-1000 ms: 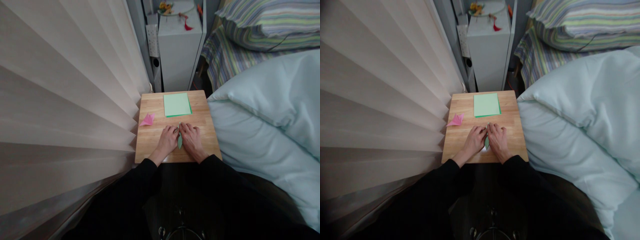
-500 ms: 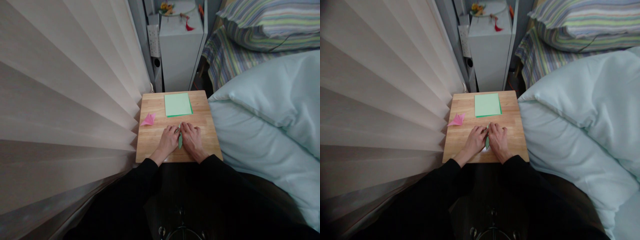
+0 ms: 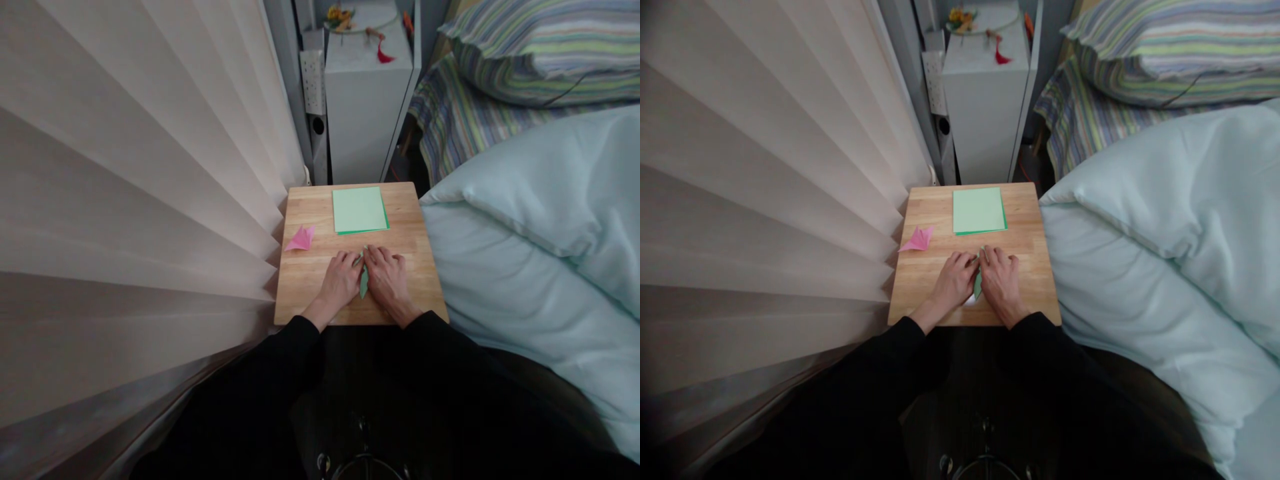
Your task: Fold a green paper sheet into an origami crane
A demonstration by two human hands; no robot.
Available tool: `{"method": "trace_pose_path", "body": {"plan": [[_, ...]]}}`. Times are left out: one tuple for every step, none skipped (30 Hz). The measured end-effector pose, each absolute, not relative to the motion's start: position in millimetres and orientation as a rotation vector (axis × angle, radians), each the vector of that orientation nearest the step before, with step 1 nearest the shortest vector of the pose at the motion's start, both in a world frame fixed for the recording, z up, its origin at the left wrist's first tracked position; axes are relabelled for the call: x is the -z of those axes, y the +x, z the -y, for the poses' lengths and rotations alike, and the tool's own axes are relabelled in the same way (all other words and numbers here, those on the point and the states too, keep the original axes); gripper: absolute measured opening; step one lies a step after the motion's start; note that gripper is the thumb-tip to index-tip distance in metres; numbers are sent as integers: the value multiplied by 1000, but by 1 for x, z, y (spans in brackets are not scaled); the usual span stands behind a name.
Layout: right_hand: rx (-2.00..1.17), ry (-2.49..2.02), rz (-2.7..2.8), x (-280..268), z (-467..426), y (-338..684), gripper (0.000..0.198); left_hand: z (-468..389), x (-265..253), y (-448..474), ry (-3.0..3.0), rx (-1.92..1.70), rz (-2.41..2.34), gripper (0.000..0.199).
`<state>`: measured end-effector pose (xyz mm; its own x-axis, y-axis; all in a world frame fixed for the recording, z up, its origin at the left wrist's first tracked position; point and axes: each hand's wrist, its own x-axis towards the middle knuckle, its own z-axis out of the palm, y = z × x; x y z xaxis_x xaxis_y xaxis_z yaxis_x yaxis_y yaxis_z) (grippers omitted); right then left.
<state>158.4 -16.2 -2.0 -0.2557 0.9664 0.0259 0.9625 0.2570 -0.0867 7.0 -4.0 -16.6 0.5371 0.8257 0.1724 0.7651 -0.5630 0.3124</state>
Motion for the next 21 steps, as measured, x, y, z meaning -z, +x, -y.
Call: {"method": "trace_pose_path", "body": {"plan": [[-83, -1864, 2427, 3, 16, 158, 44, 4, 17, 7, 2572, -456, -1347, 29], [-88, -1856, 2416, 4, 16, 158, 43, 4, 18, 7, 2567, -472, -1340, 29], [-93, -1847, 2398, 5, 16, 159, 41, 3, 19, 6, 2555, -495, -1332, 30], [-100, -1839, 2373, 6, 15, 160, 39, 2, 20, 6, 2534, -525, -1327, 29], [-108, -1833, 2341, 7, 15, 161, 36, 2, 21, 6, 2502, -559, -1328, 29], [-117, -1828, 2303, 9, 14, 162, 34, 1, 22, 5, 2457, -595, -1338, 28], [-128, -1821, 2268, 11, 13, 164, 32, -1, 23, 5, 2402, -630, -1354, 28], [-138, -1812, 2236, 13, 12, 165, 31, -2, 23, 4, 2341, -662, -1375, 27], [-148, -1801, 2210, 14, 11, 166, 31, -3, 23, 4, 2280, -685, -1392, 27], [-159, -1791, 2192, 16, 11, 167, 32, -4, 23, 3, 2227, -699, -1399, 28], [-169, -1785, 2181, 17, 10, 168, 32, -5, 23, 2, 2187, -704, -1396, 29], [-178, -1782, 2174, 18, 10, 168, 32, -6, 23, 2, 2165, -699, -1386, 29], [-185, -1782, 2171, 19, 10, 168, 33, -7, 23, 1, 2164, -688, -1372, 30], [-187, -1782, 2172, 20, 10, 168, 33, -7, 22, 1, 2184, -672, -1357, 29], [-185, -1780, 2174, 20, 11, 167, 34, -7, 22, 0, 2218, -655, -1339, 28], [-179, -1778, 2175, 20, 12, 166, 34, -6, 21, 0, 2262, -635, -1317, 26], [-169, -1775, 2173, 20, 13, 165, 35, -6, 20, -1, 2308, -613, -1291, 25], [-160, -1773, 2169, 21, 14, 165, 36, -5, 19, -2, 2352, -593, -1266, 25], [-151, -1771, 2164, 21, 15, 164, 37, -4, 18, -2, 2390, -574, -1245, 26], [-144, -1770, 2159, 22, 15, 164, 37, -4, 17, -3, 2424, -556, -1232, 27], [-139, -1769, 2156, 23, 16, 163, 37, -3, 16, -3, 2454, -538, -1229, 28]]}}
